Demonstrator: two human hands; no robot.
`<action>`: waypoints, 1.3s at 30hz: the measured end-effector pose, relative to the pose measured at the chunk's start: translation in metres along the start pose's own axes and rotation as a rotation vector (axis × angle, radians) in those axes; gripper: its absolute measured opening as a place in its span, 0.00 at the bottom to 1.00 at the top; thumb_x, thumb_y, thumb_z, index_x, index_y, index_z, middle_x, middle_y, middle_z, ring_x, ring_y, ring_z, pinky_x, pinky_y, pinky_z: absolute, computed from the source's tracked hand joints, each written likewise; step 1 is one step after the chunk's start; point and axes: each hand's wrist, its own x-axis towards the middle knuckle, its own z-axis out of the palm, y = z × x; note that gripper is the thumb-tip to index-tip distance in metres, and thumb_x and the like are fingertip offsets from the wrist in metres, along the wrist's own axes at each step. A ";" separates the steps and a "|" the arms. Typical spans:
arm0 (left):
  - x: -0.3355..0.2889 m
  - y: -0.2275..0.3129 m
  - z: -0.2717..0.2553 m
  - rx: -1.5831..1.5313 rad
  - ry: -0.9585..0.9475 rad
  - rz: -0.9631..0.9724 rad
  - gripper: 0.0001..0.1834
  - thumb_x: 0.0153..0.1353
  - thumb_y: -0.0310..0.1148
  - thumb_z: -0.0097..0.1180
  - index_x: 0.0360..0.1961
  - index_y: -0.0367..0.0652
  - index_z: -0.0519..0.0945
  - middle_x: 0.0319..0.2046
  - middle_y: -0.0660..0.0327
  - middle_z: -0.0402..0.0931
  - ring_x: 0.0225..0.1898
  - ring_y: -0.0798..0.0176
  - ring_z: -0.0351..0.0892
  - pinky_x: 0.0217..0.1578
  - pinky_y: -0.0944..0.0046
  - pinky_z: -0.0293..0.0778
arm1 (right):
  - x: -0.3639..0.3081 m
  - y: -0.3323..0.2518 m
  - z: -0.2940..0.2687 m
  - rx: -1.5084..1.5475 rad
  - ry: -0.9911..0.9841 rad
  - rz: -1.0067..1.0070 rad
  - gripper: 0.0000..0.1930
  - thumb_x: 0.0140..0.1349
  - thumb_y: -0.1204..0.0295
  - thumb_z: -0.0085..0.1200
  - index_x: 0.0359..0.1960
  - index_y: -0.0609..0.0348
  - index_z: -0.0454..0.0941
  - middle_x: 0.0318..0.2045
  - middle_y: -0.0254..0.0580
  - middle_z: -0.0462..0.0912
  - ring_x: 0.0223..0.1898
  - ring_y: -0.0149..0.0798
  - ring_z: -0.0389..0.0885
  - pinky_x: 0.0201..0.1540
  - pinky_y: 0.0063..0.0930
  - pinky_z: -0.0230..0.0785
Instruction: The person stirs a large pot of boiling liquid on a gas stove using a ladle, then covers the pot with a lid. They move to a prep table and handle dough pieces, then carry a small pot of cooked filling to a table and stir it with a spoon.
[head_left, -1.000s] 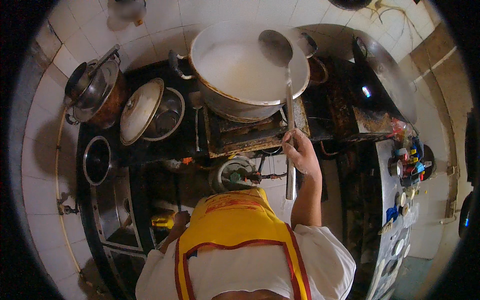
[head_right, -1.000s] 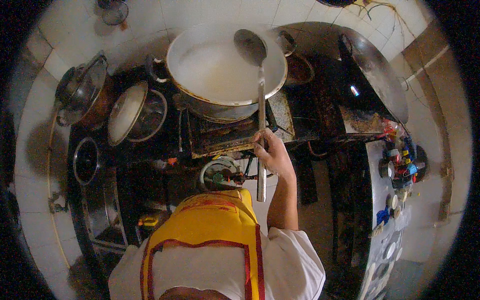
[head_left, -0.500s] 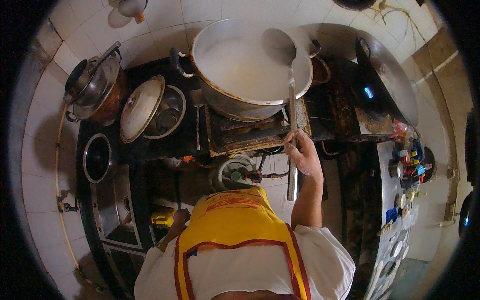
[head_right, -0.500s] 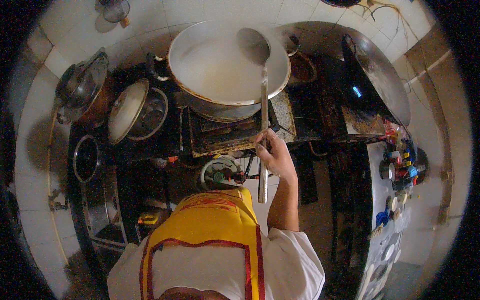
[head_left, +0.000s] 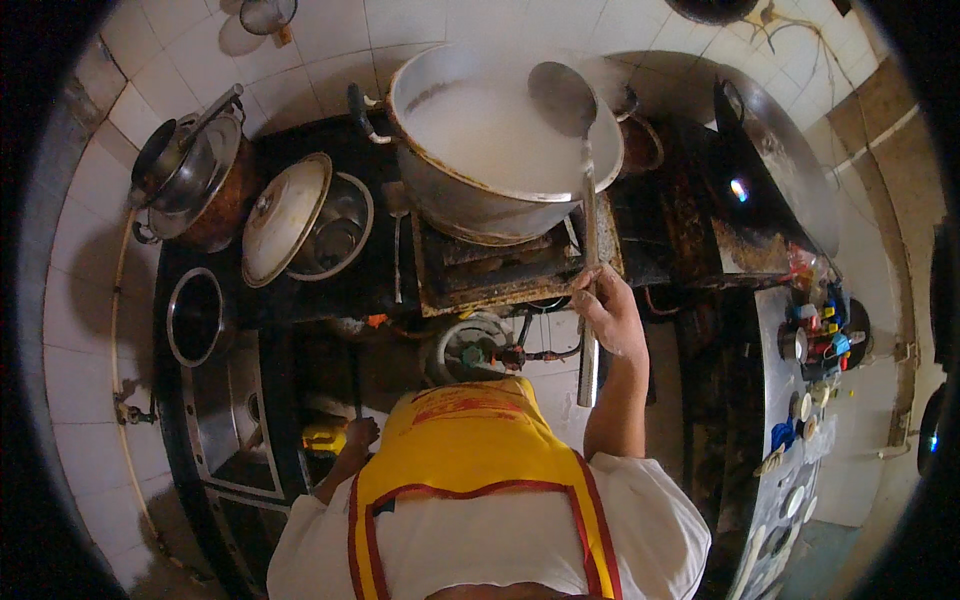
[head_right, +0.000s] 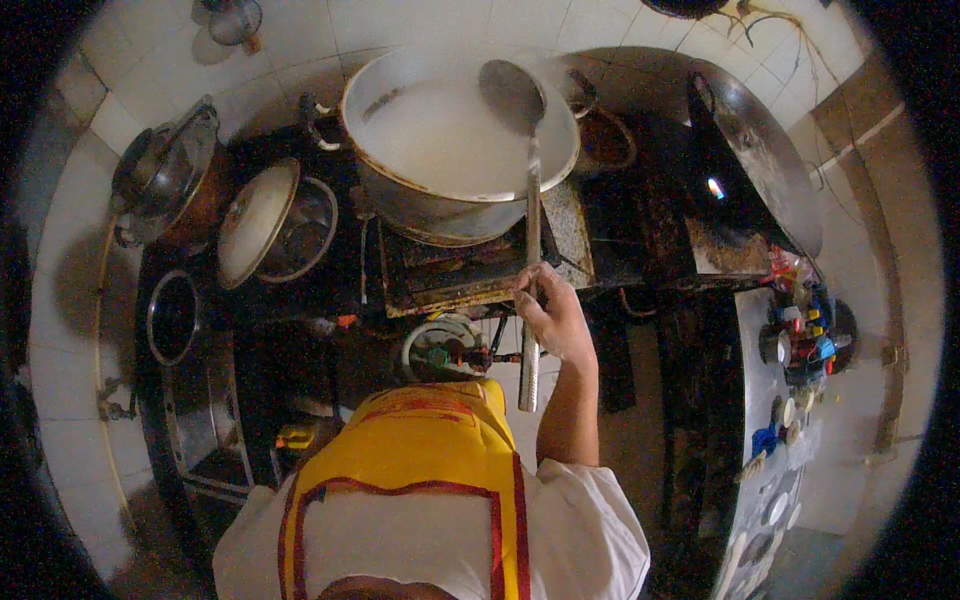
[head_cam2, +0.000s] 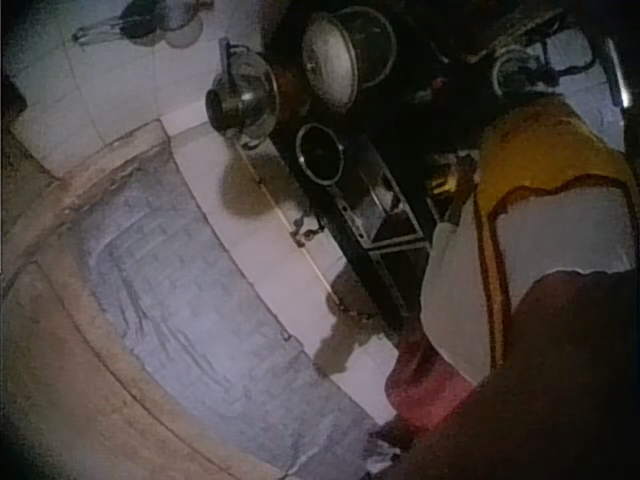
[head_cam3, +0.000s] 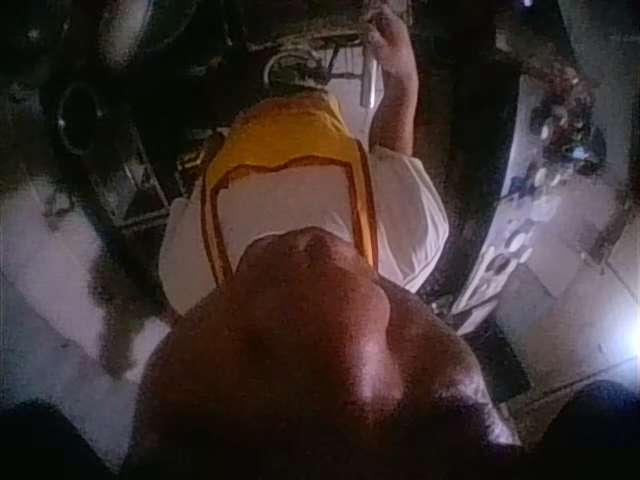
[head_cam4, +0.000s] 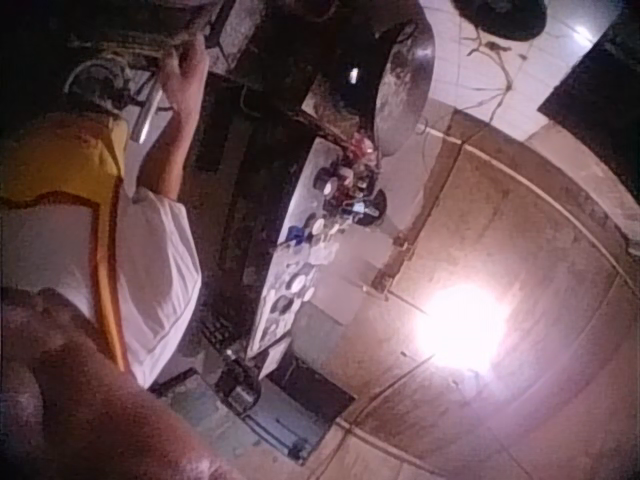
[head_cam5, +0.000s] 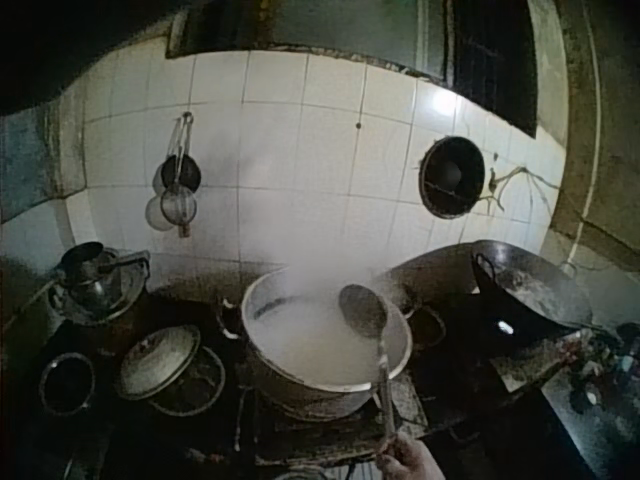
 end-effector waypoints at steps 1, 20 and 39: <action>-0.002 -0.003 -0.005 0.048 0.005 0.033 0.11 0.63 0.38 0.53 0.43 0.53 0.84 0.44 0.62 0.79 0.47 0.61 0.80 0.40 0.55 0.80 | 0.000 0.002 0.000 0.033 -0.011 -0.043 0.06 0.60 0.80 0.51 0.37 0.60 0.69 0.31 0.32 0.71 0.32 0.27 0.67 0.37 0.23 0.64; -0.112 -0.110 -0.550 -1.881 1.241 0.199 0.19 0.66 0.40 0.58 0.50 0.38 0.76 0.49 0.56 0.79 0.50 0.61 0.79 0.54 0.58 0.75 | -0.007 0.004 -0.010 0.035 -0.018 -0.014 0.06 0.61 0.80 0.53 0.39 0.59 0.71 0.28 0.27 0.67 0.29 0.24 0.63 0.32 0.19 0.59; -0.112 0.053 -0.019 -1.268 0.142 -0.442 0.12 0.64 0.38 0.57 0.43 0.42 0.77 0.38 0.57 0.78 0.38 0.58 0.78 0.40 0.58 0.75 | -0.007 0.004 -0.032 0.025 -0.081 0.110 0.04 0.63 0.81 0.50 0.38 0.61 0.70 0.25 0.30 0.70 0.27 0.24 0.65 0.30 0.21 0.62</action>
